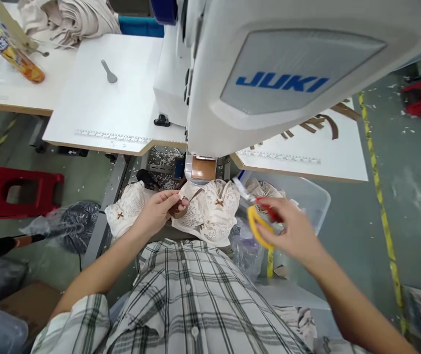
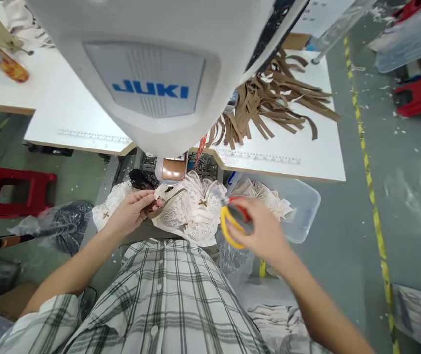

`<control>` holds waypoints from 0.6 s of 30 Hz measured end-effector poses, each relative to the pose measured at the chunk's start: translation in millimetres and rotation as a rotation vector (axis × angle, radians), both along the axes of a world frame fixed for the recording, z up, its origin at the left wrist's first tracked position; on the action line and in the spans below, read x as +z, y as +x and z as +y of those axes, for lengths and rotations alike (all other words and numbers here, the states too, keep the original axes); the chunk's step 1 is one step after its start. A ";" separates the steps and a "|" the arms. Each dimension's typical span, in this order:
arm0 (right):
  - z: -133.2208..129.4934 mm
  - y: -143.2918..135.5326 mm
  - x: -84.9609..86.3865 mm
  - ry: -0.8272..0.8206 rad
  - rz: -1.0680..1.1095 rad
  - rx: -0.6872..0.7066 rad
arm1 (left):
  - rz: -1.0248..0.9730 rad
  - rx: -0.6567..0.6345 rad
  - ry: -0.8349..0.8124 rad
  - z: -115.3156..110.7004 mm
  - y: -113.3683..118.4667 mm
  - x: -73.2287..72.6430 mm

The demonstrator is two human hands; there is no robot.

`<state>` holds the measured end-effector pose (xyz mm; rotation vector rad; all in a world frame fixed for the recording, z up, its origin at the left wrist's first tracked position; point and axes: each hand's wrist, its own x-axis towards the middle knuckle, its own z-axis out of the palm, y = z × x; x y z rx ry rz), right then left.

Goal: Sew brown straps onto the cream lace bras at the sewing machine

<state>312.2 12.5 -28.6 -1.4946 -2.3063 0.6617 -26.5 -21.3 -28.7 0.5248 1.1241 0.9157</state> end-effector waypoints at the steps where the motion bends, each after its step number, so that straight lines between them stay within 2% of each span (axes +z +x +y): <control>1: -18.2 -15.3 0.0 -0.020 0.024 0.092 | -0.006 -0.004 -0.004 0.2 1.4 1.8; 3: -40.9 -45.8 -2.8 0.034 0.064 0.176 | 0.000 -0.020 0.002 1.1 4.2 5.5; 6: -45.7 -77.2 -9.7 0.138 0.115 0.177 | 0.081 -0.004 0.055 3.0 4.8 10.3; 11: -35.1 -87.8 -13.0 0.109 0.198 0.193 | 0.396 0.032 0.152 6.1 -5.0 15.0; 18: -29.8 -100.2 -17.6 0.127 0.219 0.147 | 0.220 -0.064 0.121 5.0 2.0 12.6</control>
